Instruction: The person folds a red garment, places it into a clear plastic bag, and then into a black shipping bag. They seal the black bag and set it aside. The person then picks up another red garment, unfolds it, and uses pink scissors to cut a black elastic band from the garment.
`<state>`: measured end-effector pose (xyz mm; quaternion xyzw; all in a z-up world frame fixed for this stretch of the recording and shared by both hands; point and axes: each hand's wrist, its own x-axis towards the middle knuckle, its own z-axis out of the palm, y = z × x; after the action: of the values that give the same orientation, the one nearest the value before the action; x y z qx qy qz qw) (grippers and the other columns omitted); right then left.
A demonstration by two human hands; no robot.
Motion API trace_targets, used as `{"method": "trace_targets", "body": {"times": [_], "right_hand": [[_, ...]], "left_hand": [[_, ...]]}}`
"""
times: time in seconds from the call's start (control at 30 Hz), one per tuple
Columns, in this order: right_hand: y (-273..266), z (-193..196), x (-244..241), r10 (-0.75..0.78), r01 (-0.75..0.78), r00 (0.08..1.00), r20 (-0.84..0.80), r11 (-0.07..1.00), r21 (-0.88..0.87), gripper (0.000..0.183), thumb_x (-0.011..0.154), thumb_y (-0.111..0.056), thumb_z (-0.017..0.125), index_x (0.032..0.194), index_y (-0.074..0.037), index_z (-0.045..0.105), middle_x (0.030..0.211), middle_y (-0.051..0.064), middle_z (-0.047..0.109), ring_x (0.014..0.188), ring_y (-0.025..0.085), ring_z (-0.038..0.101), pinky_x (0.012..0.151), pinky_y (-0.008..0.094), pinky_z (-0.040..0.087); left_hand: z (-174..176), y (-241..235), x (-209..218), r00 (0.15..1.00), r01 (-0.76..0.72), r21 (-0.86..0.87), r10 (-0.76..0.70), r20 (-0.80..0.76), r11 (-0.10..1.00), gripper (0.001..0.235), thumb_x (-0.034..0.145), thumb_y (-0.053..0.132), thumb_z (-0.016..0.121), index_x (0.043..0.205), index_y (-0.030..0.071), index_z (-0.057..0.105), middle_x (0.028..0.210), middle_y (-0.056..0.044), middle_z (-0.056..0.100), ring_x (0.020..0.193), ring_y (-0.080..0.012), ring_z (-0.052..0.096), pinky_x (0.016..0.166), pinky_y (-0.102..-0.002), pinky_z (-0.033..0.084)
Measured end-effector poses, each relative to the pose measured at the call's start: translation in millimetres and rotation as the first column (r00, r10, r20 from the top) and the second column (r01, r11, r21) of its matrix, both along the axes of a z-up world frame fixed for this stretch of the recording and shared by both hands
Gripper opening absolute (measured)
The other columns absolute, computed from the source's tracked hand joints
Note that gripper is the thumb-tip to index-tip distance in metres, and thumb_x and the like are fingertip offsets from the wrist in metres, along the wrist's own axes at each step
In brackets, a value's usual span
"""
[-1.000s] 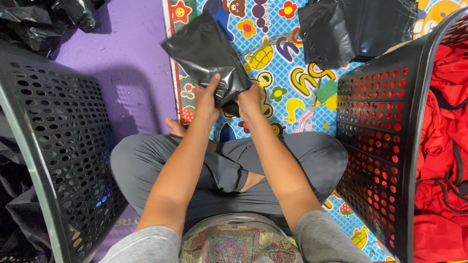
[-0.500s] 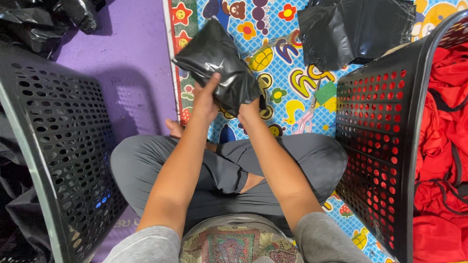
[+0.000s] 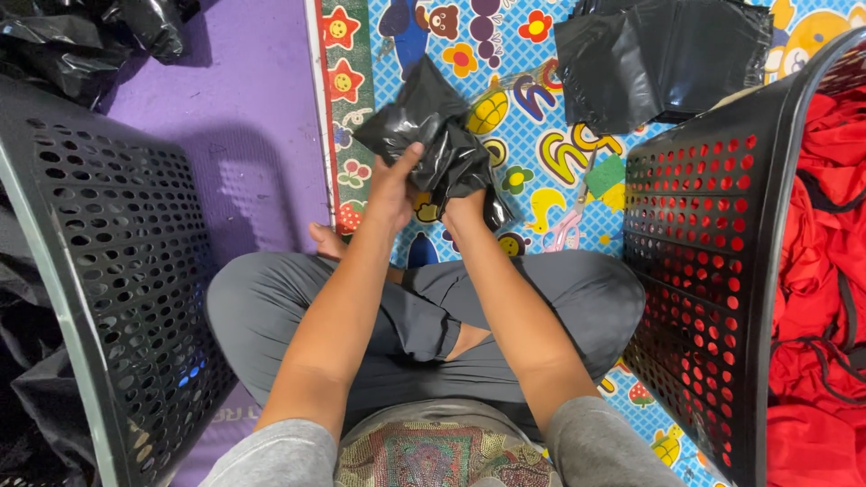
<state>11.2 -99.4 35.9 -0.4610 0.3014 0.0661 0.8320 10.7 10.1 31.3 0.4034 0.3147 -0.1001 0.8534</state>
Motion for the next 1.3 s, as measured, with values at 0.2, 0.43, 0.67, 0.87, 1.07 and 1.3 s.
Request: {"method": "trace_targets", "body": {"times": [0.2,0.43,0.67,0.87,1.07,1.3], "right_hand": [[-10,5,-5,0.011,-0.012,1.0,0.006,0.999,0.034,0.03,0.09,-0.011,0.071,0.118,0.0,0.069,0.115,0.023,0.069,0.11,0.036,0.067,0.092,0.052,0.059],[-24,13,3,0.019,-0.021,0.999,0.026,0.996,0.083,0.029,0.091,-0.012,0.069,0.117,-0.001,0.069,0.115,0.022,0.07,0.11,0.035,0.068,0.093,0.05,0.059],[-63,26,9,0.021,-0.029,0.998,0.06,0.99,0.136,0.027,0.092,-0.015,0.066,0.117,-0.003,0.069,0.115,0.021,0.071,0.11,0.034,0.068,0.094,0.048,0.059],[-69,34,-1,0.028,-0.042,0.997,0.078,0.981,0.187,0.026,0.094,-0.017,0.065,0.116,-0.004,0.07,0.115,0.02,0.072,0.11,0.033,0.069,0.095,0.047,0.059],[-79,45,-4,0.064,-0.087,0.992,0.108,0.969,0.233,0.026,0.095,-0.018,0.063,0.116,-0.005,0.07,0.116,0.019,0.073,0.11,0.033,0.069,0.096,0.046,0.059],[-85,96,0,0.433,-0.275,0.888,0.151,0.767,-0.579,0.039,0.085,-0.004,0.084,0.121,-0.007,0.068,0.086,0.006,0.074,0.072,0.016,0.073,0.072,0.025,0.06]], "left_hand": [[-16,-10,2,0.996,0.041,-0.04,-0.037,0.077,0.998,0.064,0.082,0.015,0.094,0.134,0.014,0.059,0.121,-0.013,0.069,0.117,-0.0307,0.068,0.098,-0.049,0.058],[-32,-2,-1,0.987,0.079,0.0,-0.078,0.141,0.997,0.058,0.08,0.013,0.097,0.129,0.012,0.067,0.119,-0.011,0.072,0.112,-0.0284,0.07,0.094,-0.048,0.06],[35,45,15,0.881,0.345,0.096,-0.358,0.31,0.934,0.055,0.09,0.058,0.07,0.122,0.014,0.057,0.107,-0.004,0.061,0.099,-0.0194,0.058,0.091,-0.034,0.051],[115,69,31,0.672,0.536,0.565,-0.722,0.164,0.627,0.059,0.079,0.028,0.092,0.126,0.006,0.065,0.117,-0.013,0.067,0.115,-0.03,0.062,0.097,-0.04,0.049],[131,86,46,0.78,0.551,0.475,-0.625,-0.001,0.686,0.049,0.073,0.022,0.085,0.116,0.013,0.064,0.106,-0.003,0.076,0.096,-0.0195,0.076,0.087,-0.035,0.064],[90,97,31,0.949,0.235,0.317,-0.288,0.13,0.919,0.043,0.07,0.012,0.098,0.103,0.008,0.072,0.088,-0.009,0.074,0.08,-0.0248,0.077,0.065,-0.039,0.065]]}}
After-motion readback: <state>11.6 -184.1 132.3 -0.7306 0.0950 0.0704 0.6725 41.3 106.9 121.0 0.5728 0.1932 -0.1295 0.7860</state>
